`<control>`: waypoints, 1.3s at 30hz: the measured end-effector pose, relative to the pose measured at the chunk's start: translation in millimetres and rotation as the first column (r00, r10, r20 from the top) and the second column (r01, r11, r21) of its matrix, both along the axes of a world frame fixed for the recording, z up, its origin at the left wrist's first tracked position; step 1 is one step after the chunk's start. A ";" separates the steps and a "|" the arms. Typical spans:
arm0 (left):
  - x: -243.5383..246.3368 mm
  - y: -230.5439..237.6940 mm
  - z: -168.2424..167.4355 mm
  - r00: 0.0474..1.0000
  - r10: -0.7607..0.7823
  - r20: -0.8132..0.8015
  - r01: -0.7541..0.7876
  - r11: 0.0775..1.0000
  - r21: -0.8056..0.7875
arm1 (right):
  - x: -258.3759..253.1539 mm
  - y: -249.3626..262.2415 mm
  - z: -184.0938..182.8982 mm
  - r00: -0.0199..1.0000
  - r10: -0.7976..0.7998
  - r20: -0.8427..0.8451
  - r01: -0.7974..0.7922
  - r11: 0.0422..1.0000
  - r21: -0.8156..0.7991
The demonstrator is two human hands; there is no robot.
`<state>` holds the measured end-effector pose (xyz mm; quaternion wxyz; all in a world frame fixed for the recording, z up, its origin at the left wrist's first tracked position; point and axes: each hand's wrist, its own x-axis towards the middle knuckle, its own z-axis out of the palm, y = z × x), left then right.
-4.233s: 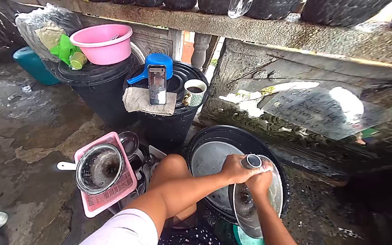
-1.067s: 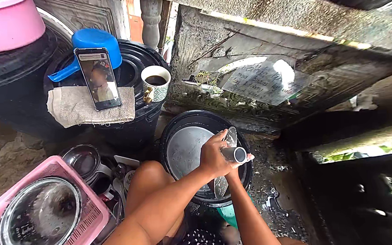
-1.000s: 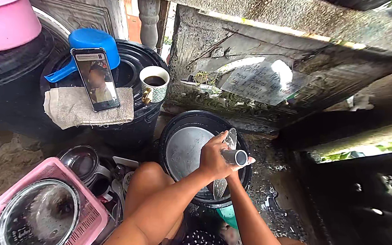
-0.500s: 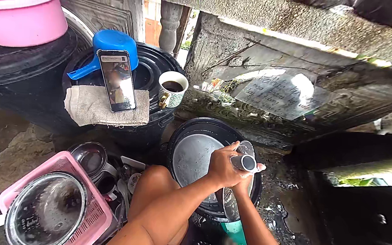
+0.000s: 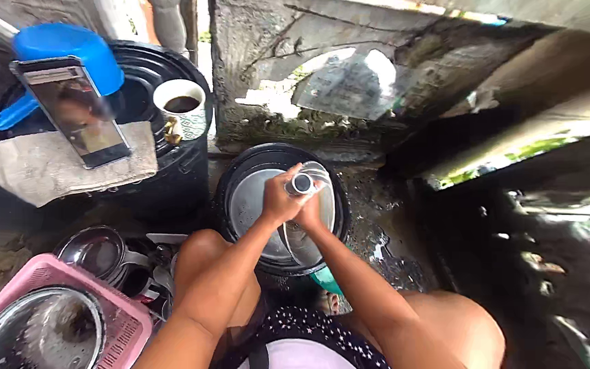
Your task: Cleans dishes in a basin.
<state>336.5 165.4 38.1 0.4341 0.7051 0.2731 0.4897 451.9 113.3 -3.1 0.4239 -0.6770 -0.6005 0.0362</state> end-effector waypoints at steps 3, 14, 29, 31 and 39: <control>-16.1 19.3 2.1 0.997 0.074 -0.019 -0.074 0.997 -0.009 | -20.8 -29.2 -21.9 0.933 0.346 -0.097 -0.356 0.925 -0.132; 14.5 -26.1 -4.3 1.000 0.027 -0.011 -0.027 0.999 -0.017 | 2.1 -38.4 -9.1 0.984 0.025 -0.175 -0.020 0.999 0.030; 45.4 -8.2 -6.8 0.979 0.197 -0.055 -0.195 0.980 0.043 | 135.3 -105.0 -15.0 0.946 0.227 -0.230 -0.297 0.891 -0.342; 44.4 3.4 -4.0 0.963 0.259 -0.068 -0.256 0.965 0.049 | 188.5 -139.3 -18.5 0.931 0.078 -0.357 -0.244 0.860 -0.449; 33.6 19.9 -10.0 0.911 0.383 -0.150 -0.364 0.921 0.139 | 220.6 -205.4 -230.2 0.944 -0.315 -0.104 -0.058 0.153 -0.987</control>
